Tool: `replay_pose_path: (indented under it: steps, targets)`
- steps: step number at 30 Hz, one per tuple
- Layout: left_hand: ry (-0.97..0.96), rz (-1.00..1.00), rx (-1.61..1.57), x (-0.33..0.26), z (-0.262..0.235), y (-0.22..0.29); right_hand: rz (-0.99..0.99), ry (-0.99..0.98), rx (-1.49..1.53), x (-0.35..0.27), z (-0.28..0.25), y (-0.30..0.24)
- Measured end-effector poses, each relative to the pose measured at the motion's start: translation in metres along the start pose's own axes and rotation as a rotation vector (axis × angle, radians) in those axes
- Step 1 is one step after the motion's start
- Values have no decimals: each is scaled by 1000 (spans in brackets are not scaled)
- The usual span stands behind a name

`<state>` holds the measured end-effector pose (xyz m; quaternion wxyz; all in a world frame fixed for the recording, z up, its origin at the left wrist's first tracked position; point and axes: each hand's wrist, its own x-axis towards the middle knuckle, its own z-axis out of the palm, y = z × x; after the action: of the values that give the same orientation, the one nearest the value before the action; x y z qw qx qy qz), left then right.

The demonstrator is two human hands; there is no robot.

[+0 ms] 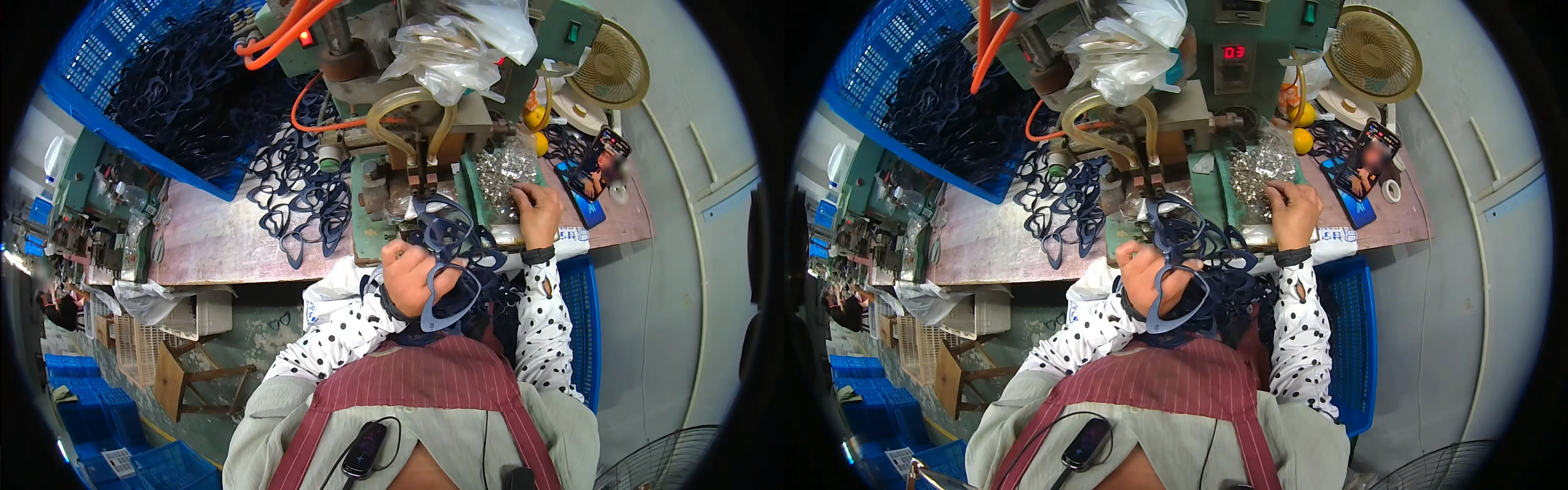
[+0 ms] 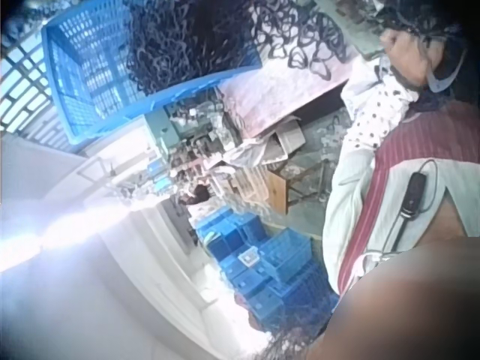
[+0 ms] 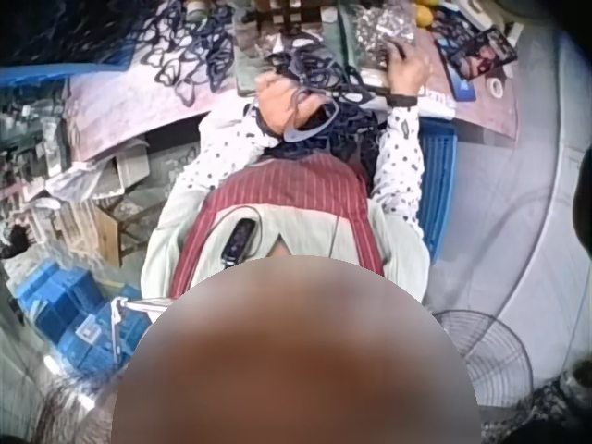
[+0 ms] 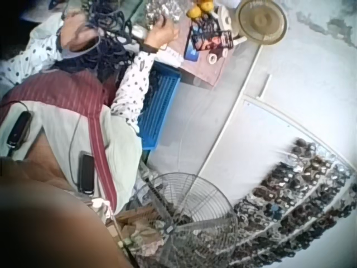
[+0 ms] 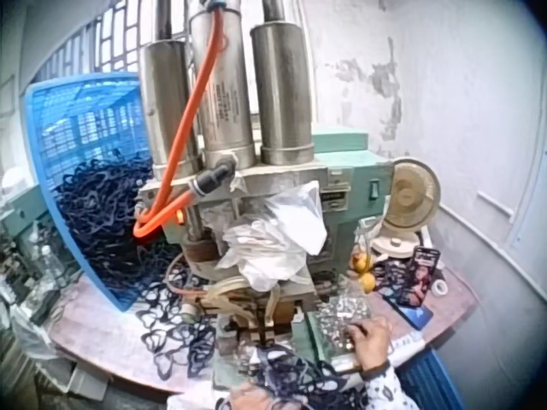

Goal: The person repeatedly picks up dark blue rubber loops and small metal pins, inserts the pins into the loops, and places the assembled units on the work surface. The process is continuous and repetitive throughout the clip.

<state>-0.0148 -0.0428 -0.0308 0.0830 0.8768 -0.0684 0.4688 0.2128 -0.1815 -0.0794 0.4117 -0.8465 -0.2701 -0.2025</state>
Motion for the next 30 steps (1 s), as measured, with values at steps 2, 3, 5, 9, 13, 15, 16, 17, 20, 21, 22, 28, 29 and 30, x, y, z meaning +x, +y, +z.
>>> replay_pose_path:
  steps: [2, 3, 5, 9, 13, 15, 16, 17, 20, 21, 22, 28, 29, 30]
  targets:
    - [-9, 105, -52, -6, -4, 0, -33, 30, -2, -1, 1, -1]
    - [98, 146, -86, -5, -2, -2, -37, 2, -36, -1, 1, 0]
    - [58, 142, -96, -4, -5, -8, -37, 24, -56, 0, 3, 2]
    - [42, 61, -53, -21, -7, -25, -90, 58, -113, 1, 1, 0]
    - [118, 141, -2, -37, -10, -34, 95, 10, 122, 4, -8, -37]
    - [172, 223, -29, -41, -7, -34, 93, -22, 348, 5, -13, -65]
    - [166, 237, -35, -40, -8, -35, 92, -36, 462, 7, -18, -80]
    - [162, 253, -39, -39, -9, -38, 108, -134, 518, 8, -26, -96]
    - [151, 244, -40, -34, -12, -40, -132, -191, 552, 8, -31, -126]
    - [140, 243, -44, -33, -13, -41, -98, -220, 606, 6, -31, -133]
    - [128, 240, -47, -33, -13, -42, -86, -272, 620, 6, -33, -140]
    - [70, 224, -86, -33, -16, -46, 71, -404, 622, 9, -26, -152]
    - [78, 227, -83, -33, -16, -47, 171, -399, 741, 10, -20, -157]
    - [86, 231, -80, -32, -17, -47, 171, -396, 733, 10, -19, -164]
